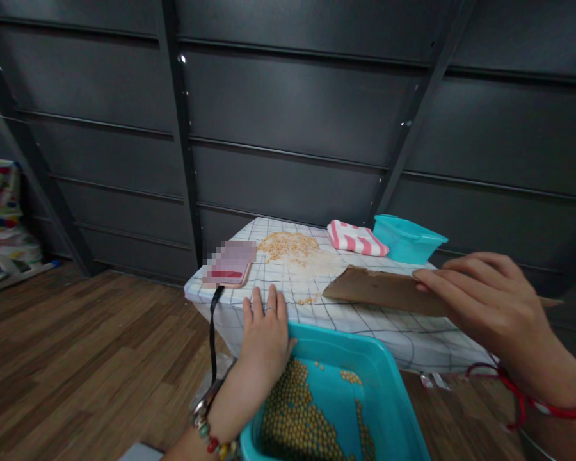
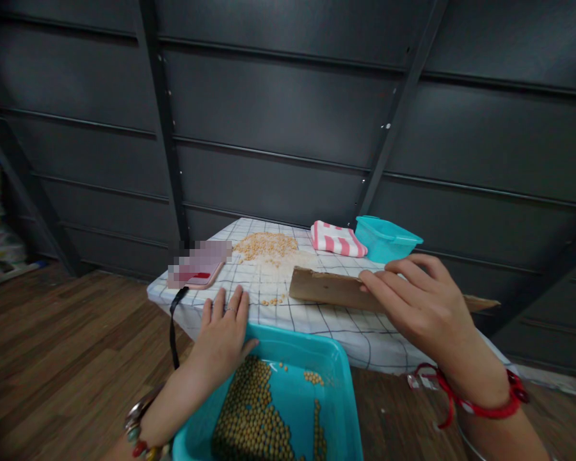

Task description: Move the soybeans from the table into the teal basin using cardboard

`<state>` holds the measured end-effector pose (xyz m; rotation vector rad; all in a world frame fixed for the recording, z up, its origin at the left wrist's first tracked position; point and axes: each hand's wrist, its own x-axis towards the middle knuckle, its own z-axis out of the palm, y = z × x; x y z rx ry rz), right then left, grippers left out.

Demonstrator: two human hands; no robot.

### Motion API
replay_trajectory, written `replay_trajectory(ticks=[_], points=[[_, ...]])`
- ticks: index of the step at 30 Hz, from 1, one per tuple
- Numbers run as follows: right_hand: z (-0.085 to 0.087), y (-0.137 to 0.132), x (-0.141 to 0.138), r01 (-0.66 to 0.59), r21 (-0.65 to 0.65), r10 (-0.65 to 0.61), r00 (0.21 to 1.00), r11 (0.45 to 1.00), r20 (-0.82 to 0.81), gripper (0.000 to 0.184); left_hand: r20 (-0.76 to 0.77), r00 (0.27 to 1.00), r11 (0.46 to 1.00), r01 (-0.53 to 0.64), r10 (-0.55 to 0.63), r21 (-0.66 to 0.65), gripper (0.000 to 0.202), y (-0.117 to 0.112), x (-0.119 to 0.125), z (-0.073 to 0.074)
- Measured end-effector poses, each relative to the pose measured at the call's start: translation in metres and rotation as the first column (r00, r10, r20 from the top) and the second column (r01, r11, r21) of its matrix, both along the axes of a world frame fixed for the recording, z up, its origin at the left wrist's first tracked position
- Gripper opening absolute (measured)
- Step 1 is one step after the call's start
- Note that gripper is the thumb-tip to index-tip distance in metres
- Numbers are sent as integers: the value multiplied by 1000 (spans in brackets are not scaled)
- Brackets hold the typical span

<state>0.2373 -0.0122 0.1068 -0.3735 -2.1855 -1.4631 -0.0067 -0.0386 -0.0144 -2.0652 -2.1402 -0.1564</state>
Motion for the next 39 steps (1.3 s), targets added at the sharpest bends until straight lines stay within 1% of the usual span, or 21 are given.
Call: replay_trajectory(ticks=[3, 6, 9, 15, 22, 30, 39], points=[[0, -2, 0, -9, -4, 9, 999, 1000, -32, 10, -14, 1000, 1000, 1, -1, 7, 66, 0, 0, 0], [-2, -4, -1, -44, -32, 42, 997, 998, -57, 13, -21, 1000, 1000, -3, 3, 3, 66, 1, 0, 0], [-2, -4, -3, -56, -55, 53, 998, 997, -46, 14, -5, 1000, 1000, 0, 0, -10, 67, 1, 1, 2], [-1, -1, -4, -9, -13, 9, 1000, 1000, -3, 10, 5, 1000, 999, -6, 6, -35, 68, -2, 2, 5], [-1, 0, -5, 15, 53, -13, 999, 998, -42, 9, 9, 1000, 999, -5, 6, -50, 70, -2, 2, 6], [-9, 6, -8, -27, -23, 26, 999, 999, -46, 9, 17, 1000, 999, -7, 8, -52, 71, -3, 4, 8], [-7, 0, -14, -91, -66, 87, 994, 994, -66, 12, 11, 1000, 998, -11, 12, -65, 72, -3, 5, 7]])
